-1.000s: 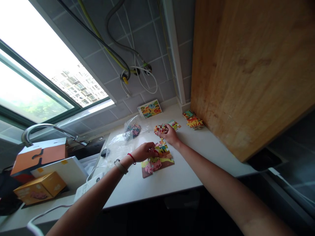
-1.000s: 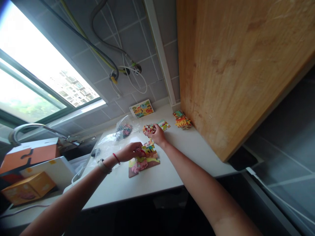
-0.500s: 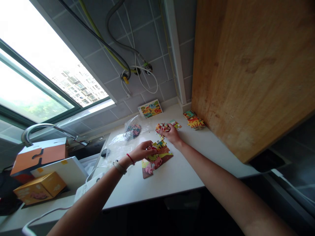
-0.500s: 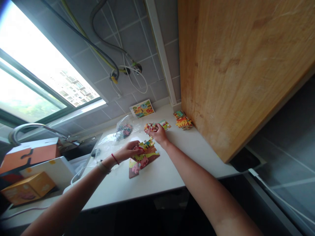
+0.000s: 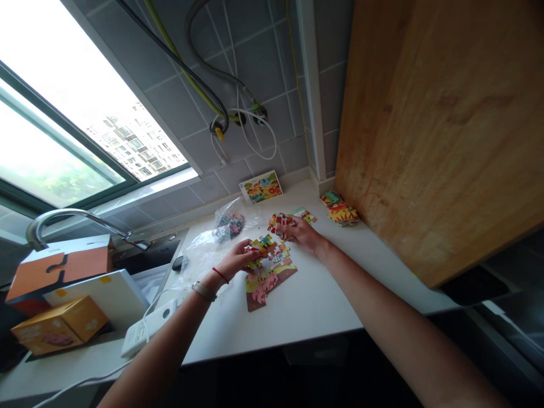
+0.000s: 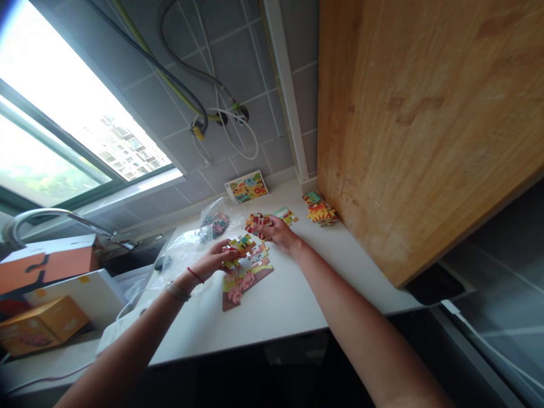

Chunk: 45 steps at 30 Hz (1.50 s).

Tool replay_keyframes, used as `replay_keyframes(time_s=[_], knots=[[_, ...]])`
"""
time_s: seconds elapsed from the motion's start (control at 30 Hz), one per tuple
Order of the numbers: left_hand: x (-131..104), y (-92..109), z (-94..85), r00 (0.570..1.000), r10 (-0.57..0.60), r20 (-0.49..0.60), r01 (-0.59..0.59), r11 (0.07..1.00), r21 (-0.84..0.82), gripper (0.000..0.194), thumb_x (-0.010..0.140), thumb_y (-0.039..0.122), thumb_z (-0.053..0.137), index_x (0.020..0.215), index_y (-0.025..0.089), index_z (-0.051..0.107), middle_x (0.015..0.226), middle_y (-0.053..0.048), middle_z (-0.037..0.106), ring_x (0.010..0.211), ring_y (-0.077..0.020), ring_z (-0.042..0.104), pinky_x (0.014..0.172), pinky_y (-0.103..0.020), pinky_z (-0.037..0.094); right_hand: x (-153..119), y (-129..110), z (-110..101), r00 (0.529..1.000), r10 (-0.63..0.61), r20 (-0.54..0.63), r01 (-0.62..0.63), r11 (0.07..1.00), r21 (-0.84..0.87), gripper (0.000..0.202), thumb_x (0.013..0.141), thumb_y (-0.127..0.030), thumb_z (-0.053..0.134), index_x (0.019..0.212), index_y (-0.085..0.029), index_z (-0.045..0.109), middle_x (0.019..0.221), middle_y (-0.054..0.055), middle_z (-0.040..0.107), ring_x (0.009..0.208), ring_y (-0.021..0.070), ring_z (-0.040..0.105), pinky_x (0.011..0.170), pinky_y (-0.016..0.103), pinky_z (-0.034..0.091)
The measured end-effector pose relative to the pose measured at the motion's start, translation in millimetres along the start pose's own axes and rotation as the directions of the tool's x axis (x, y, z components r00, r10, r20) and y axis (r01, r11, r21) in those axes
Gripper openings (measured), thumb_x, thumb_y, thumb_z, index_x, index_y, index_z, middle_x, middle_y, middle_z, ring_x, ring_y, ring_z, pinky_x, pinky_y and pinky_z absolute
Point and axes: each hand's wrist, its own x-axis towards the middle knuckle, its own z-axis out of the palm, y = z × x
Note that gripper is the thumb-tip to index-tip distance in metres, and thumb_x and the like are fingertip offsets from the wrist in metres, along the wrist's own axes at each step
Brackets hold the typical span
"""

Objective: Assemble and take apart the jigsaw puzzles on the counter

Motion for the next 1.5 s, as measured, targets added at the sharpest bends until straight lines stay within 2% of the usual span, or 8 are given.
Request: replay_keyframes(time_s=[0.13,0.37,0.53,0.9,1.13,1.3,1.4,1.5], knots=[[2.1,-1.7,-2.2,0.998,0.056,-0.037,-0.057,0.998,-0.026,0.056,0.070,0.054,0.084,0.098,0.019,0.050,0.103,-0.013,0.076,0.078,-0.0207,0.074,0.049,-0.023,0.057,-7.4,-0.2,6.6,0.988,0.063,0.138,-0.052,0.995,-0.082,0.046,0.064,-0.035,0.092,0.103,-0.020,0.074,0.101,0.005,0.079,0.087,0.0180,0.074,0.074,0.025,0.057],[13.2,-1.4,-1.3,0.968,0.249,-0.041,-0.247,0.968,0.040,0.054,0.075,0.059,0.079,0.093,0.018,0.048,0.093,-0.010,0.077,0.071,-0.0173,0.072,0.050,-0.022,0.056,-7.6,-3.2,5.4,0.993,0.067,0.100,-0.056,0.992,-0.112,0.043,0.065,-0.038,0.091,0.101,-0.020,0.074,0.096,0.004,0.079,0.083,0.0173,0.073,0.074,0.026,0.056],[22.3,-7.5,-2.1,0.960,0.274,-0.063,-0.276,0.960,-0.038,0.052,0.075,0.057,0.081,0.092,0.018,0.050,0.089,-0.008,0.077,0.066,-0.0148,0.071,0.049,-0.020,0.054,-8.3,-0.6,4.4,0.981,0.096,0.171,-0.067,0.984,-0.167,0.045,0.067,-0.043,0.090,0.100,-0.018,0.074,0.099,0.006,0.078,0.088,0.0215,0.073,0.082,0.033,0.057],[28.1,-23.9,-7.6,0.949,0.239,-0.204,-0.293,0.909,-0.298,0.052,0.069,0.053,0.086,0.095,0.016,0.061,0.092,-0.007,0.074,0.075,-0.0171,0.071,0.053,-0.022,0.055,-3.7,6.5,3.0,0.999,-0.020,-0.029,0.010,0.951,-0.309,0.046,0.071,-0.044,0.088,0.107,-0.021,0.072,0.108,0.007,0.078,0.098,0.0239,0.073,0.094,0.037,0.055],[24.0,-25.3,6.8,0.880,0.424,-0.213,-0.474,0.816,-0.332,0.044,0.088,0.060,0.066,0.089,0.017,0.063,0.088,-0.004,0.067,0.084,-0.0157,0.063,0.077,-0.027,0.053,-10.9,15.4,21.2,0.998,-0.019,-0.060,-0.006,0.918,-0.395,0.066,0.068,-0.050,0.089,0.124,-0.025,0.065,0.116,0.007,0.076,0.102,0.0263,0.072,0.093,0.040,0.057],[20.6,-23.1,25.0,0.816,0.487,-0.312,-0.557,0.807,-0.195,0.040,0.083,0.056,0.073,0.094,0.018,0.069,0.135,-0.012,0.060,0.130,-0.0283,0.052,0.106,-0.035,0.045,-13.7,23.1,25.1,0.999,-0.037,-0.013,0.028,0.908,-0.418,0.074,0.072,-0.064,0.081,0.133,-0.027,0.060,0.125,0.008,0.071,0.118,0.0284,0.065,0.103,0.041,0.052],[23.8,-26.7,36.4,0.835,0.472,-0.284,-0.543,0.794,-0.274,0.047,0.084,0.054,0.072,0.115,0.019,0.064,0.119,-0.010,0.067,0.115,-0.0265,0.061,0.099,-0.037,0.051,-15.7,25.4,27.5,0.999,-0.041,-0.007,0.033,0.889,-0.457,0.073,0.078,-0.074,0.069,0.134,-0.028,0.060,0.130,0.007,0.069,0.128,0.0290,0.058,0.110,0.042,0.046],[28.1,-31.6,41.8,0.835,0.456,-0.308,-0.541,0.782,-0.309,0.045,0.083,0.049,0.075,0.111,0.018,0.058,0.112,-0.008,0.066,0.099,-0.0222,0.066,0.089,-0.035,0.055,-17.8,26.3,29.7,0.997,-0.058,-0.048,0.025,0.857,-0.515,0.070,0.082,-0.078,0.060,0.133,-0.029,0.063,0.130,0.006,0.069,0.133,0.0283,0.054,0.115,0.041,0.041]])
